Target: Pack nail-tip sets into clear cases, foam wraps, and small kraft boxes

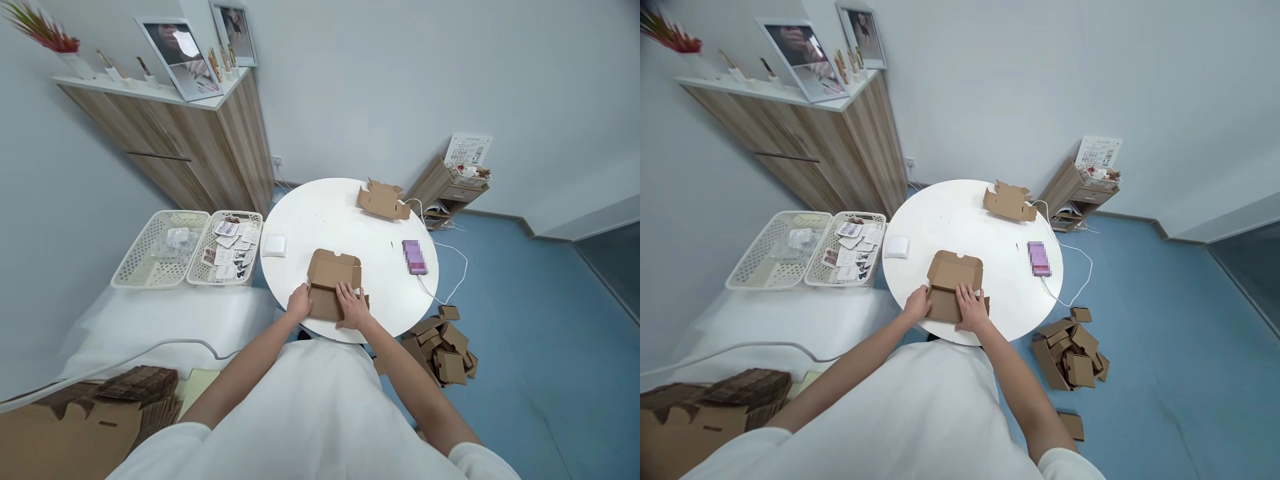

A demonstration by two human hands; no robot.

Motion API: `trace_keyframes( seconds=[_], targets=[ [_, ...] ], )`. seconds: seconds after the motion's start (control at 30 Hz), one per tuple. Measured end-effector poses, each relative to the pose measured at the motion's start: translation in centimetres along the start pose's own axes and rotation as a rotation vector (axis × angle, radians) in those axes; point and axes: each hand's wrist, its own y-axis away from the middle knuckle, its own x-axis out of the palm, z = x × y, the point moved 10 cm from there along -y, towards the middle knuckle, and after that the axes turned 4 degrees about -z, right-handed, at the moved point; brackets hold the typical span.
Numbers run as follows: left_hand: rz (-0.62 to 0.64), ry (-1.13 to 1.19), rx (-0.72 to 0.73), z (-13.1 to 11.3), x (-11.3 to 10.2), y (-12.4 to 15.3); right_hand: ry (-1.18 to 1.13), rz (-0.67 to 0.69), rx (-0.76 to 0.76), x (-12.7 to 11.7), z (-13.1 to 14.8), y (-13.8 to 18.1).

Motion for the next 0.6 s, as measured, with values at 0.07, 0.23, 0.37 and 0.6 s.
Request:
trace_keyframes(
  seconds=[0.07, 0.23, 0.37, 0.6],
  targets=[
    [-0.012, -0.021, 0.002, -0.2, 0.1, 0.1, 0.005, 0.006, 0.01, 0.0, 0.0, 0.1],
    [-0.045, 0.138, 0.143, -0.7, -0.8, 1.2, 0.012, 0.027, 0.029, -0.1, -0.5, 0.2],
    [0.062, 0.121, 0.322, -2.0, -1.0, 2.0, 0.004, 0.039, 0.027, -0.3, -0.6, 0.3],
    [0.141, 0.117, 0.322, -2.6, -0.5, 0.7, -0.051, 0.006, 0.024, -1.4, -0.7, 1.2]
  ],
)
